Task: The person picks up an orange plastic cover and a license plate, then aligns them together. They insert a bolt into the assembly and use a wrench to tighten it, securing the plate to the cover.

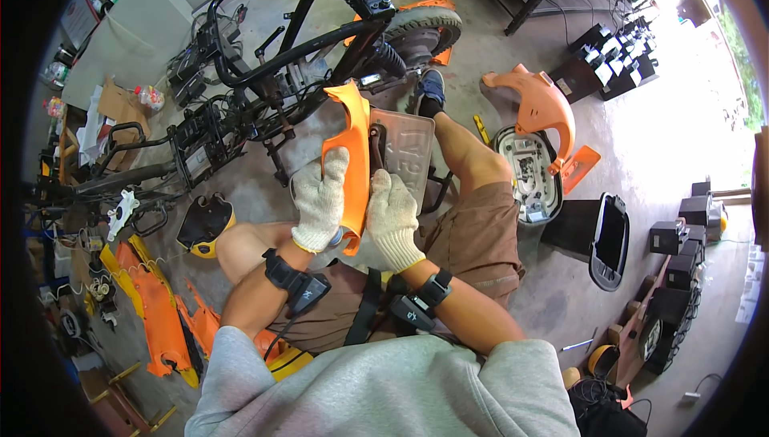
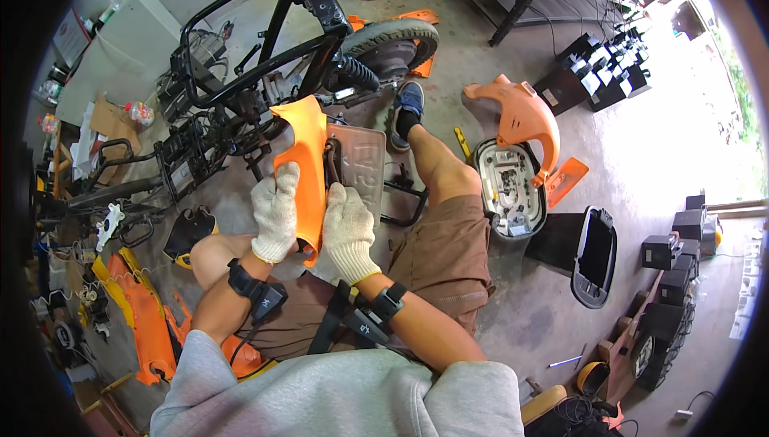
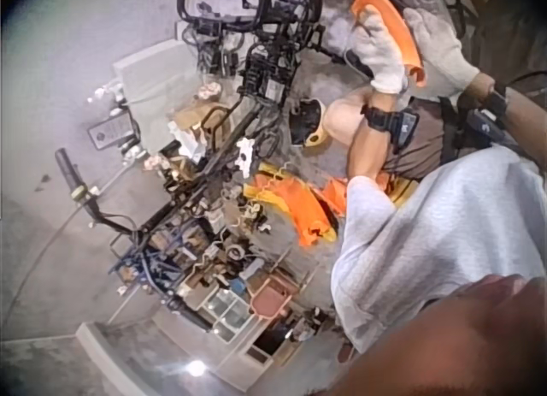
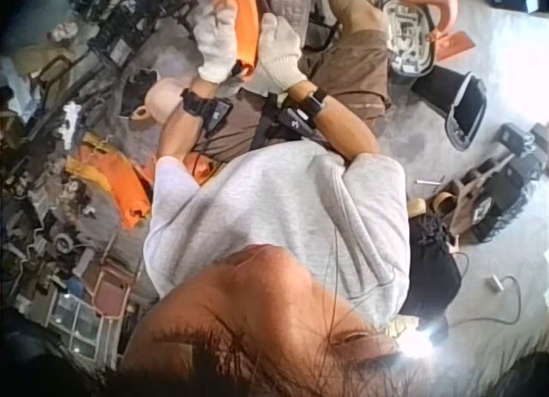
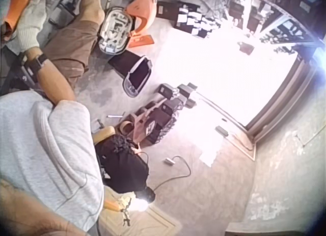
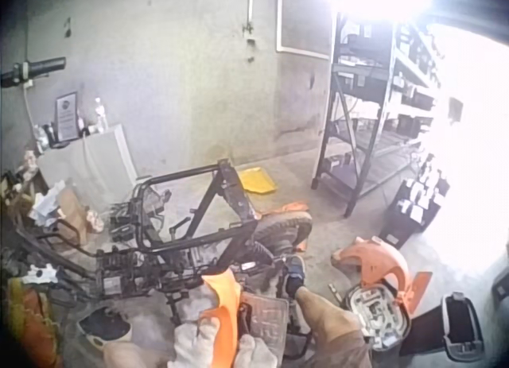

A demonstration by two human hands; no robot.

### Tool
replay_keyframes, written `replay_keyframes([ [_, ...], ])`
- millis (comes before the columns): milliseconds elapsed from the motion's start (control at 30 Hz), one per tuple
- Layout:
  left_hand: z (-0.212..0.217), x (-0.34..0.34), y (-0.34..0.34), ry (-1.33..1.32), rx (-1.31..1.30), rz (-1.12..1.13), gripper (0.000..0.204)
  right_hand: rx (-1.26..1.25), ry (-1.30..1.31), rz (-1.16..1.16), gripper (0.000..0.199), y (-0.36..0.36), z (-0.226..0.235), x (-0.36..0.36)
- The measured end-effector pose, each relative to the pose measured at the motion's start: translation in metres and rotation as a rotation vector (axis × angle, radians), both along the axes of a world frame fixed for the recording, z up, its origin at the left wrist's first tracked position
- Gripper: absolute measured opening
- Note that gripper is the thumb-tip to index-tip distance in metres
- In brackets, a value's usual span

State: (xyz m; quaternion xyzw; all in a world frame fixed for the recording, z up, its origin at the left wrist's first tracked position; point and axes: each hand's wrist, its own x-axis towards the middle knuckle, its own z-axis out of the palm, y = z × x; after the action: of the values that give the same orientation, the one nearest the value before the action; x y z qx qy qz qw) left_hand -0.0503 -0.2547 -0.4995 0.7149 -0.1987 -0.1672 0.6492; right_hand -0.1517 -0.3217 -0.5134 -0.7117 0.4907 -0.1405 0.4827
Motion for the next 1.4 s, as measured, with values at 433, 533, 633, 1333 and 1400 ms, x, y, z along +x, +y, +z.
replay_keyframes([
  [433, 0.004, 0.005, -0.006, -0.160, 0.181, -0.076, 0.046, 0.292, -0.143, 0.010, 0.034, -0.002, 0.008, -0.012],
  [533, 0.004, 0.004, -0.007, -0.170, 0.158, -0.067, 0.048, 0.238, -0.153, 0.013, 0.035, -0.004, 0.006, -0.010],
  [633, 0.003, 0.006, -0.006, -0.183, 0.153, -0.076, 0.049, 0.305, -0.147, -0.003, 0.036, -0.002, 0.001, -0.008],
  [1333, -0.004, 0.018, -0.008, -0.155, 0.131, -0.128, 0.047, 0.030, -0.040, 0.160, 0.033, -0.061, 0.072, -0.049],
  [1400, -0.005, 0.019, -0.008, -0.157, 0.128, -0.137, 0.047, -0.091, 0.023, 0.215, 0.035, -0.070, 0.075, -0.051],
])
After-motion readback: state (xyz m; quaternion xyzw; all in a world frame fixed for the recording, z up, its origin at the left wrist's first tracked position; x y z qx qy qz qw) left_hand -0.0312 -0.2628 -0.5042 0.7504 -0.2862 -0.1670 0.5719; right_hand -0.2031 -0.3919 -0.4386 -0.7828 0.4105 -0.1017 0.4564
